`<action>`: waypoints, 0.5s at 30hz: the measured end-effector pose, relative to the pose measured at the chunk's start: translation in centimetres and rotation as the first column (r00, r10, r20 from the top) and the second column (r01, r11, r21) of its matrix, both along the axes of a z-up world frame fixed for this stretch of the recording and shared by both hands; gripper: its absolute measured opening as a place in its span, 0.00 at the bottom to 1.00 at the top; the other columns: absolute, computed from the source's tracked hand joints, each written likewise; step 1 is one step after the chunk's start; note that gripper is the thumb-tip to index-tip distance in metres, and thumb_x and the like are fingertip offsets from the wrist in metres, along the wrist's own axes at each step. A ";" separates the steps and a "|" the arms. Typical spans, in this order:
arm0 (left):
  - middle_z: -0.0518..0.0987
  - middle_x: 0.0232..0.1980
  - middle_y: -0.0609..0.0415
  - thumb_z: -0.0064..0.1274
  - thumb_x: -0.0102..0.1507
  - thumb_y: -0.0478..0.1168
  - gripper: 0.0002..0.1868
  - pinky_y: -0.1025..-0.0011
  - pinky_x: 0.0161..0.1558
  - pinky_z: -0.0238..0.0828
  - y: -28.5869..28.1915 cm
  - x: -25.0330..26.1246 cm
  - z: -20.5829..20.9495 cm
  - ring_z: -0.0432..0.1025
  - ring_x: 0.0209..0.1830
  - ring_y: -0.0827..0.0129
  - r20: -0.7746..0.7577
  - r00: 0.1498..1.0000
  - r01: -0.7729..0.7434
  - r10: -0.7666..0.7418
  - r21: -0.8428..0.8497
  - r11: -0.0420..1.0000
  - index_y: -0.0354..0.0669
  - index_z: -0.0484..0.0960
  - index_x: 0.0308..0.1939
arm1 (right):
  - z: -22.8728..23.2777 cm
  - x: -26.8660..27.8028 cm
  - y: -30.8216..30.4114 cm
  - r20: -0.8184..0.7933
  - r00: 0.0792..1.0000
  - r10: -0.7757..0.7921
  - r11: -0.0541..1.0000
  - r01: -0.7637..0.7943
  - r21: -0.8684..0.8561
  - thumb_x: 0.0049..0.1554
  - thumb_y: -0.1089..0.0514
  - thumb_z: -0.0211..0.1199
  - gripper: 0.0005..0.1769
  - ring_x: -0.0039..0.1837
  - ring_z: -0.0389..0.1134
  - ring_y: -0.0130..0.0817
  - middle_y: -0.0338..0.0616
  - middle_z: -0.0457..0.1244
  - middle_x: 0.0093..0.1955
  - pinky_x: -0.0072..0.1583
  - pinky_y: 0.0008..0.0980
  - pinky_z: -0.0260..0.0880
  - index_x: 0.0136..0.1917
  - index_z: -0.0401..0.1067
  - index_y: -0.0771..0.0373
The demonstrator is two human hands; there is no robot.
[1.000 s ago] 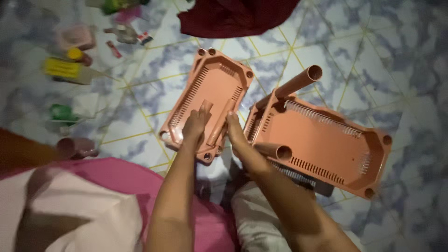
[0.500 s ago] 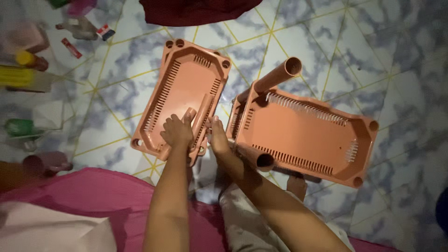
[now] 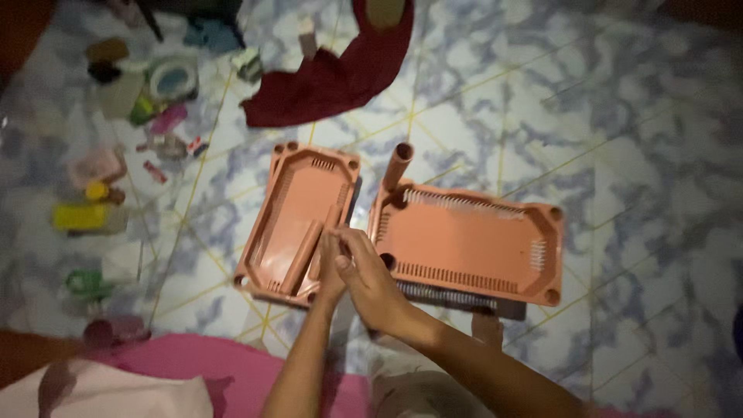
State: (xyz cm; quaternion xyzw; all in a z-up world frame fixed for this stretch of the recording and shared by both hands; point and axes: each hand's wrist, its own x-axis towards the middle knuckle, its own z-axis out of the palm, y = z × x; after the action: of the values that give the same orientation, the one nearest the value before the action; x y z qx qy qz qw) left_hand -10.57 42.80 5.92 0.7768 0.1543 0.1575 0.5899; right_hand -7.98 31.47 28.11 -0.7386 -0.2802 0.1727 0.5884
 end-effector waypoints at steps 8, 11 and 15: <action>0.85 0.49 0.49 0.37 0.71 0.53 0.28 0.67 0.49 0.74 -3.4 2.8 2.2 0.78 0.49 0.66 -0.258 0.936 0.175 -0.239 -0.249 0.953 0.36 0.83 0.58 | 0.4 1.3 -2.6 0.097 0.971 -0.219 0.976 0.219 0.013 0.69 0.50 0.46 0.22 0.66 0.64 0.48 0.56 0.61 0.62 0.68 0.38 0.61 0.66 0.65 0.68; 0.81 0.52 0.53 0.31 0.71 0.59 0.30 0.66 0.48 0.72 -3.2 2.2 2.0 0.75 0.49 0.67 -0.340 0.915 0.039 -0.219 -0.466 0.884 0.42 0.77 0.59 | -1.6 2.0 -3.5 0.056 0.970 -0.236 0.968 0.240 -0.069 0.68 0.50 0.48 0.22 0.63 0.65 0.47 0.56 0.61 0.59 0.67 0.38 0.63 0.66 0.65 0.67; 0.82 0.49 0.51 0.35 0.70 0.56 0.28 0.67 0.44 0.70 -2.6 1.9 0.5 0.75 0.46 0.66 -0.311 0.898 0.161 -0.312 -0.426 0.890 0.40 0.82 0.58 | -3.8 1.5 -4.7 0.005 0.987 -0.158 0.984 0.158 -0.084 0.65 0.48 0.55 0.24 0.65 0.65 0.44 0.55 0.62 0.61 0.67 0.39 0.63 0.67 0.65 0.67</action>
State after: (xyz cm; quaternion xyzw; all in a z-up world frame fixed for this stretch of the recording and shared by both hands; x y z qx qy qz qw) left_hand -8.70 40.18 6.41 0.6724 0.1936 -0.1003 0.7074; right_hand -6.51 26.77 24.27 -0.7825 -0.2129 0.1375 0.5688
